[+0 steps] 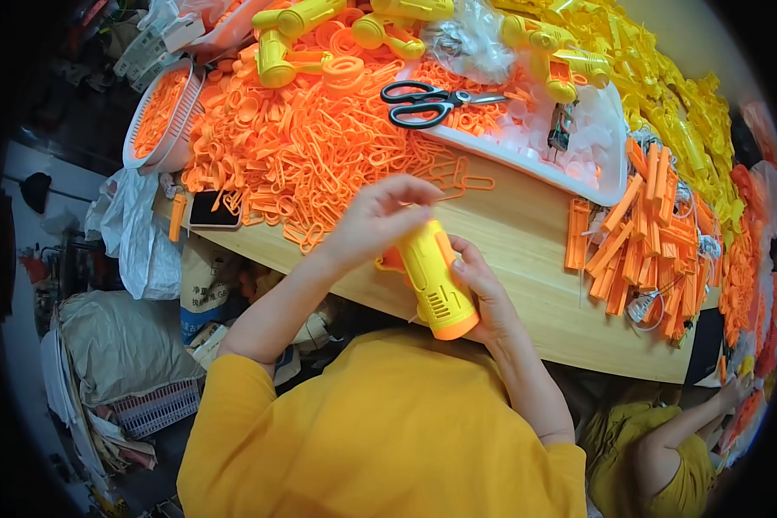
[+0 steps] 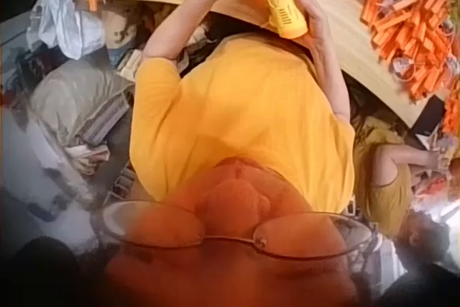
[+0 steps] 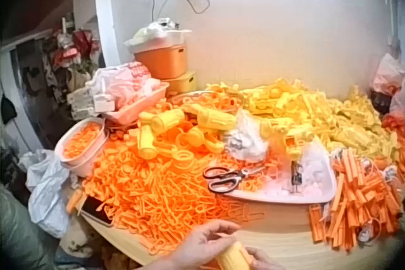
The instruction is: Assembling plastic toy gun bodies and components by hand at a workbench.
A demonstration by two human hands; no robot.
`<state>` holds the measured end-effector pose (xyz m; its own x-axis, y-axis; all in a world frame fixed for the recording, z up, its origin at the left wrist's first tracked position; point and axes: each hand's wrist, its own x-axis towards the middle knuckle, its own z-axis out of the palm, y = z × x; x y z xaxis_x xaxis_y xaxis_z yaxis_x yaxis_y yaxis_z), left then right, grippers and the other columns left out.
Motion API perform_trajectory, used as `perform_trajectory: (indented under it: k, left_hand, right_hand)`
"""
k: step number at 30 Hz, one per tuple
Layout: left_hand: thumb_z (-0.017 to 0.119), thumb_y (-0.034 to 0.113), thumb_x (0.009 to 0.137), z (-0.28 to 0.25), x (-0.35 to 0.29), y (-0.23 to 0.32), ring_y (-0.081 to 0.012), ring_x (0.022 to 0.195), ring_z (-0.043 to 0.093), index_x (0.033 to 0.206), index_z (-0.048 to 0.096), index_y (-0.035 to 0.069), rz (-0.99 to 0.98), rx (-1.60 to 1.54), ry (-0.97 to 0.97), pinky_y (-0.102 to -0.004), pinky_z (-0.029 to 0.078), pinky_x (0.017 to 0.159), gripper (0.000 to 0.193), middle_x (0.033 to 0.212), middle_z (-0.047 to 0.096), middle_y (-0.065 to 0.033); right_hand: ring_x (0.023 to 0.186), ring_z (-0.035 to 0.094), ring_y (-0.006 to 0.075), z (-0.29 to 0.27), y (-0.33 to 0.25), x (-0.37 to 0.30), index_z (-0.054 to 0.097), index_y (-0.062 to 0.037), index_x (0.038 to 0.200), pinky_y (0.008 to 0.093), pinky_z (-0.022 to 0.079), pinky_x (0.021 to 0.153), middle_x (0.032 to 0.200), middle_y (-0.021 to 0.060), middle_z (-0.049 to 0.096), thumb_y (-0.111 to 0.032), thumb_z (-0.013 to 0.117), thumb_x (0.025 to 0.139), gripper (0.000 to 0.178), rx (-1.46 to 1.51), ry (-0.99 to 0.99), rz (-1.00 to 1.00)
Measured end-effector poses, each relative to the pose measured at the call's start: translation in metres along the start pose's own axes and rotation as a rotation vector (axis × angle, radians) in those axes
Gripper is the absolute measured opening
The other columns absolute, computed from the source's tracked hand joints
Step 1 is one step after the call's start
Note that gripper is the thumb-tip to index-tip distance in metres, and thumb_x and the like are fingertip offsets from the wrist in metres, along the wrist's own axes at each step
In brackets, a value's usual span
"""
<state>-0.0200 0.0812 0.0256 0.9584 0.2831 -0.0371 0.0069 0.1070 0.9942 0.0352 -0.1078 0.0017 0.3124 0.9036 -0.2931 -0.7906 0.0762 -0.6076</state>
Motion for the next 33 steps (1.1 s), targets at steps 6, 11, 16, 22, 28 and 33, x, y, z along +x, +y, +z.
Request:
perform_trajectory:
  k: [6,11,16,22,28,33]
  left_hand:
    - [0.068,0.008,0.082,-0.126,0.005,0.030,-0.0091,0.077,0.060,0.097,0.066,0.002,0.276,0.538,0.688,-0.0242,0.050,0.067,0.016,0.089,0.065,-0.0041]
    - [0.067,0.009,0.084,-0.216,-0.007,0.037,-0.0061,0.074,0.058,0.097,0.066,0.001,0.205,0.769,0.901,-0.0217,0.047,0.066,0.016,0.084,0.066,-0.0010]
    - [0.070,0.013,0.078,-0.306,-0.015,0.028,-0.0098,0.069,0.062,0.093,0.068,0.001,0.212,0.821,1.064,-0.0242,0.049,0.065,0.019,0.079,0.068,-0.0046]
    - [0.070,0.016,0.078,-0.344,-0.025,0.030,-0.0095,0.069,0.062,0.091,0.069,0.002,0.149,0.791,1.016,-0.0244,0.049,0.065,0.018,0.079,0.069,-0.0048]
    - [0.070,0.021,0.078,-0.290,0.013,0.056,-0.0193,0.076,0.064,0.093,0.070,0.006,0.197,1.086,0.941,-0.0303,0.050,0.070,0.021,0.083,0.068,-0.0095]
    - [0.068,0.022,0.077,-0.305,0.045,0.066,-0.0300,0.095,0.062,0.105,0.068,0.010,0.221,1.344,1.043,-0.0386,0.049,0.080,0.031,0.105,0.064,-0.0149]
  right_hand:
    - [0.108,0.055,0.0350,-0.023,-0.009,-0.013,0.033,0.0023,0.138,0.0436,0.048,0.090,0.128,0.0277,0.047,-0.044,0.047,0.091,0.067,0.208,-0.027,-0.060]
    - [0.108,0.055,0.0360,-0.032,-0.009,-0.019,0.035,0.0038,0.136,0.0449,0.048,0.090,0.128,0.0280,0.047,-0.041,0.048,0.091,0.065,0.252,0.035,-0.130]
    - [0.104,0.056,0.0341,-0.039,-0.008,-0.025,0.039,0.0007,0.134,0.0439,0.051,0.083,0.123,0.0264,0.049,-0.040,0.052,0.087,0.063,0.229,0.139,-0.192]
    - [0.097,0.056,0.0316,-0.036,-0.005,-0.019,0.041,-0.0022,0.132,0.0409,0.051,0.080,0.117,0.0229,0.051,-0.040,0.055,0.084,0.063,0.260,0.155,-0.202]
    - [0.096,0.056,0.0313,-0.036,-0.002,-0.016,0.042,-0.0024,0.131,0.0410,0.051,0.080,0.116,0.0226,0.050,-0.041,0.056,0.084,0.063,0.265,0.190,-0.194]
    - [0.096,0.056,0.0310,-0.031,-0.003,-0.017,0.042,-0.0024,0.131,0.0410,0.051,0.080,0.116,0.0226,0.050,-0.041,0.056,0.084,0.062,0.257,0.189,-0.205]
